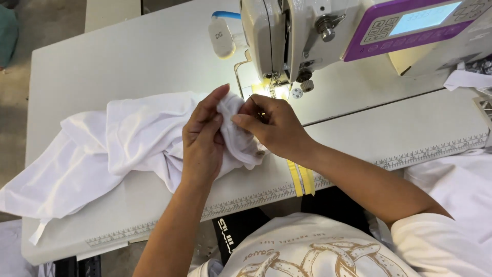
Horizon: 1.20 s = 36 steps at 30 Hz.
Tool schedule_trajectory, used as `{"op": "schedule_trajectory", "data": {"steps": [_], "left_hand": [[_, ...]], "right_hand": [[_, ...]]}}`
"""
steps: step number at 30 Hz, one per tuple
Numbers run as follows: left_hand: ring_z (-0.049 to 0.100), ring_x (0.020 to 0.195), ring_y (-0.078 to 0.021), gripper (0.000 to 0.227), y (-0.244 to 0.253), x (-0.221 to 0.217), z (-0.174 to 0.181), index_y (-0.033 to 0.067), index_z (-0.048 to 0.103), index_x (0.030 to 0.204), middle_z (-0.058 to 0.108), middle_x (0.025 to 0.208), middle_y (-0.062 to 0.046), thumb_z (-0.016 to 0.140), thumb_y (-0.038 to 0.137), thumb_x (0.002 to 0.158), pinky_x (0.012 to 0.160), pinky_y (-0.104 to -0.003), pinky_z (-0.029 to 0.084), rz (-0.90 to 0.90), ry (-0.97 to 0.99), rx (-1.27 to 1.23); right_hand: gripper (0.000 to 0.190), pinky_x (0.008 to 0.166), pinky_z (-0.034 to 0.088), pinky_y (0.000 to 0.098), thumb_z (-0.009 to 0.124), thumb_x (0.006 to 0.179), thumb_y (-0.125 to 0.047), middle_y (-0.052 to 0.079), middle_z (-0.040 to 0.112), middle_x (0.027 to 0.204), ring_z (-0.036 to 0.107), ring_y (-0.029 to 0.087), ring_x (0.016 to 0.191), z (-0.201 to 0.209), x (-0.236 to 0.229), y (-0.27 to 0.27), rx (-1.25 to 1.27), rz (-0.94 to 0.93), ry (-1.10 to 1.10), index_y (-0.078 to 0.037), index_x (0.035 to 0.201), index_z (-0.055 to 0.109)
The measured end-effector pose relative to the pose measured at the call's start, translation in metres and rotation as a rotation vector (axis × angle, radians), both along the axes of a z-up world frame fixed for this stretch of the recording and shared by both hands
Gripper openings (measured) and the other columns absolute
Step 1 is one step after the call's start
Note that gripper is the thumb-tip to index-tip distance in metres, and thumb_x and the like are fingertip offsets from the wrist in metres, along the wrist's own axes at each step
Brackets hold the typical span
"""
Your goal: Trimming loose threads from a white garment using thread snips at a sewing workstation
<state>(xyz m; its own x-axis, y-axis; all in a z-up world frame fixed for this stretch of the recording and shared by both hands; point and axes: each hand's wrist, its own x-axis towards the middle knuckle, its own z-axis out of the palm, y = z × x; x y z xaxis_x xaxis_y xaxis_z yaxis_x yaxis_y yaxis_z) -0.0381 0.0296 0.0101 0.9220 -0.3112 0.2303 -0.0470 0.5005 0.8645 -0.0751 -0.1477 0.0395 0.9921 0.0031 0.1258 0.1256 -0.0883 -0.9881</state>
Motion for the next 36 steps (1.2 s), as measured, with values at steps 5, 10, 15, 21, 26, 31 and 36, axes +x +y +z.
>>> {"op": "schedule_trajectory", "data": {"steps": [5, 10, 15, 21, 26, 31, 36], "left_hand": [[0.068, 0.105, -0.02, 0.051, -0.003, 0.011, -0.002, 0.0022, 0.046, 0.149, 0.062, 0.12, -0.011, 0.045, -0.007, 0.099, 0.1, -0.037, 0.058, -0.006, -0.064, 0.093], [0.058, 0.083, -0.012, 0.04, -0.002, 0.02, -0.001, 0.008, 0.046, 0.129, 0.047, 0.106, -0.004, 0.065, -0.002, 0.095, 0.078, -0.028, 0.054, 0.194, -0.17, 0.352], [0.067, 0.069, -0.0175, 0.013, -0.005, 0.006, 0.034, 0.0071, 0.067, 0.098, 0.064, 0.078, -0.005, 0.076, 0.016, 0.096, 0.063, -0.027, 0.055, 0.388, -0.477, 0.812], [0.068, 0.067, -0.0174, 0.008, -0.008, 0.027, 0.045, 0.0081, 0.073, 0.092, 0.066, 0.071, -0.006, 0.066, 0.01, 0.096, 0.063, -0.031, 0.058, 0.239, -0.3, 0.891], [0.058, 0.072, -0.0117, 0.012, -0.009, 0.041, 0.021, 0.0073, 0.071, 0.095, 0.063, 0.073, -0.004, 0.06, 0.01, 0.1, 0.069, -0.031, 0.058, 0.092, -0.13, 0.689], [0.056, 0.077, -0.0116, 0.009, -0.007, 0.038, 0.01, 0.0052, 0.068, 0.097, 0.06, 0.078, -0.002, 0.06, 0.007, 0.1, 0.073, -0.031, 0.058, 0.056, -0.102, 0.57], [0.064, 0.067, -0.0177, 0.01, -0.01, 0.03, 0.02, 0.0084, 0.068, 0.091, 0.059, 0.077, -0.004, 0.076, 0.013, 0.094, 0.063, -0.03, 0.057, 0.273, -0.486, 0.679]], "right_hand": [[0.009, 0.051, 0.045, 0.0219, 0.07, 0.087, -0.008, 0.003, 0.061, 0.058, 0.053, 0.006, 0.053, -0.022, 0.023, 0.005, 0.091, 0.005, 0.017, -0.006, 0.079, 0.072], [0.007, 0.048, 0.044, 0.0203, 0.072, 0.085, -0.006, 0.004, 0.06, 0.056, 0.052, 0.005, 0.052, -0.037, 0.032, 0.006, 0.16, -0.028, 0.002, -0.006, 0.078, 0.074], [0.01, 0.051, 0.04, 0.0206, 0.064, 0.088, -0.001, 0.002, 0.055, 0.056, 0.05, 0.004, 0.057, -0.036, 0.032, 0.005, 0.101, -0.099, -0.093, -0.005, 0.082, 0.072], [0.011, 0.048, 0.038, 0.0209, 0.067, 0.088, -0.001, 0.002, 0.053, 0.053, 0.047, 0.006, 0.052, -0.051, 0.037, 0.002, -0.01, -0.12, -0.189, -0.007, 0.083, 0.074], [0.012, 0.048, 0.039, 0.0221, 0.063, 0.094, -0.006, 0.004, 0.054, 0.054, 0.047, 0.007, 0.052, -0.053, 0.042, -0.004, 0.022, -0.13, -0.142, -0.006, 0.085, 0.071], [0.015, 0.047, 0.04, 0.0207, 0.062, 0.097, -0.005, 0.004, 0.056, 0.053, 0.051, 0.007, 0.048, -0.052, 0.044, -0.001, 0.052, -0.108, -0.128, -0.004, 0.085, 0.069], [0.016, 0.045, 0.038, 0.0206, 0.064, 0.099, -0.008, 0.003, 0.054, 0.052, 0.047, 0.007, 0.047, -0.057, 0.043, -0.002, -0.034, -0.125, -0.214, -0.005, 0.084, 0.068]]}}
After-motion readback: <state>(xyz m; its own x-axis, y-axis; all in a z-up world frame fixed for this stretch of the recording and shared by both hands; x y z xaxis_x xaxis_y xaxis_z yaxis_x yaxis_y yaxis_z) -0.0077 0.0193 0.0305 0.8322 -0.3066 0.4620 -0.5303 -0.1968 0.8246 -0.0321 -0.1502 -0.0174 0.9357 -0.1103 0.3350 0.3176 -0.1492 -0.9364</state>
